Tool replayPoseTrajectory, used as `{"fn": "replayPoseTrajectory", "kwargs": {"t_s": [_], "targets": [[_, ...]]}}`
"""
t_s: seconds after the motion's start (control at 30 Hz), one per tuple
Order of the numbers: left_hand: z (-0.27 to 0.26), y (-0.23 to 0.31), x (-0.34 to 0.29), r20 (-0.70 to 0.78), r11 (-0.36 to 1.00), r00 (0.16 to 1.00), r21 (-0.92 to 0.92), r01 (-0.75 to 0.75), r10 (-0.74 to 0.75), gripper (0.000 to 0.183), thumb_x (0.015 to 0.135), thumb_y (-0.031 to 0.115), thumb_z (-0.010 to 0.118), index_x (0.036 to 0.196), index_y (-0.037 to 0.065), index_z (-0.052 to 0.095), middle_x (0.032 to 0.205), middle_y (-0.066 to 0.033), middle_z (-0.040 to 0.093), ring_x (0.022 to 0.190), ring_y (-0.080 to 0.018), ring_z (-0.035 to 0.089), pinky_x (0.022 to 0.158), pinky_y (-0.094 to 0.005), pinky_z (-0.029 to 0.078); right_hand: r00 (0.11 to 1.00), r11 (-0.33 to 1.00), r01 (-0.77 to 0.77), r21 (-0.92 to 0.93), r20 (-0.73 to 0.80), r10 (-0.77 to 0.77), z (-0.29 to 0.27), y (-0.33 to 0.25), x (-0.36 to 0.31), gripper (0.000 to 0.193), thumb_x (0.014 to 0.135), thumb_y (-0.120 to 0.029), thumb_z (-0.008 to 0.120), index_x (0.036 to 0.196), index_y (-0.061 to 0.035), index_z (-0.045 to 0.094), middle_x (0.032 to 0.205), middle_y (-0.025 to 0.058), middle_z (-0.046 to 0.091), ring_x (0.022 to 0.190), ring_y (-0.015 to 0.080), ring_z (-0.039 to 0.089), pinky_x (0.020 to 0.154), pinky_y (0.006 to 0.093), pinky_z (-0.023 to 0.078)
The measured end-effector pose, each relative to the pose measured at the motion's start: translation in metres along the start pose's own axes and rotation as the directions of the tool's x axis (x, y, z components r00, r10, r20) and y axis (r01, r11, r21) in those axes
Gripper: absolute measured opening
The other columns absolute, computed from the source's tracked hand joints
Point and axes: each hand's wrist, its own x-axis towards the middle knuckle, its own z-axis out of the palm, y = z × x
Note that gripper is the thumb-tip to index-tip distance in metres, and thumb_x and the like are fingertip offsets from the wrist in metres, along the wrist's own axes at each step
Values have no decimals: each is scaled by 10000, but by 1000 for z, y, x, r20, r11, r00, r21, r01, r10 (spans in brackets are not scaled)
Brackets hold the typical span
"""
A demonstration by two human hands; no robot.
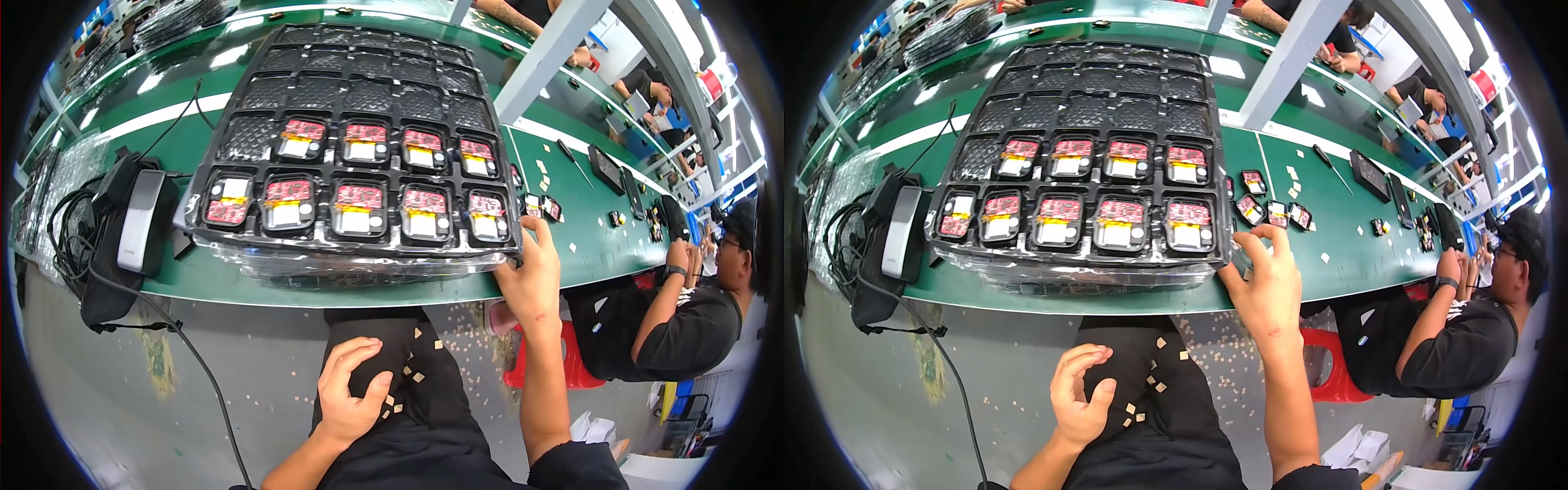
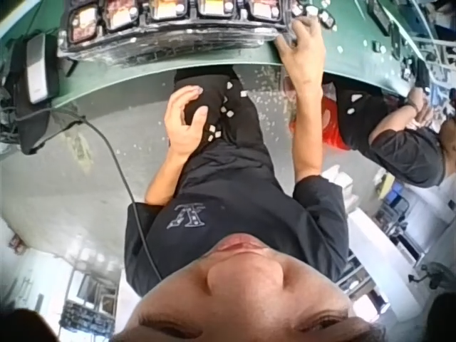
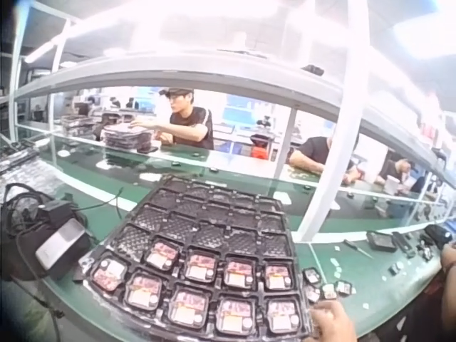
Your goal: Manually assemble small electronic boards by attaching sub-components using tweezers and placing them into a tray.
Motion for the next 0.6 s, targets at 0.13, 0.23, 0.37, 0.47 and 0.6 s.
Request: {"fn": "replayPoseTrajectory", "kwargs": {"t_s": [0.13,0.23,0.37,0.47,0.6], "targets": [[7,4,0,5,1000,1000,-20,4,-4,347,889,103,745,1169,-47,607,1181,-192,614,1077,-286,653,961,-397,538,998,994,-69,-85,-10,68,-8,-3,-15,242,771,-129,808,948,-38,671,1049,109,633,764,332,652,673,418,523],[11,8,2,57,1000,998,-11,5,-4,329,892,107,746,1151,-48,616,1167,-195,621,1061,-290,661,960,-403,541,996,999,-44,25,-82,46,-10,5,-30,256,737,-97,829,868,-16,624,958,119,644,783,329,652,689,404,528],[18,15,10,146,994,989,-103,23,-8,293,909,113,734,1122,-58,629,1126,-193,636,1049,-295,669,959,-409,544,990,990,-37,133,-129,54,-13,9,-47,289,671,-60,841,873,-24,637,1007,129,656,791,300,656,687,388,535],[26,24,15,211,908,967,-361,214,-144,292,947,120,695,1167,-59,628,1131,-181,661,1061,-268,667,931,-384,546,1000,967,23,252,-21,-18,-36,-1,-67,321,634,-53,859,878,-34,652,1050,147,668,846,277,678,715,380,549],[26,27,27,436,636,836,-550,541,-333,410,1038,232,589,1330,-53,554,1163,-160,670,1094,-227,652,927,-344,538,940,696,116,709,148,-307,-30,-5,-79,490,648,-121,926,1028,-36,628,1117,183,700,925,304,722,788,349,592]]}}
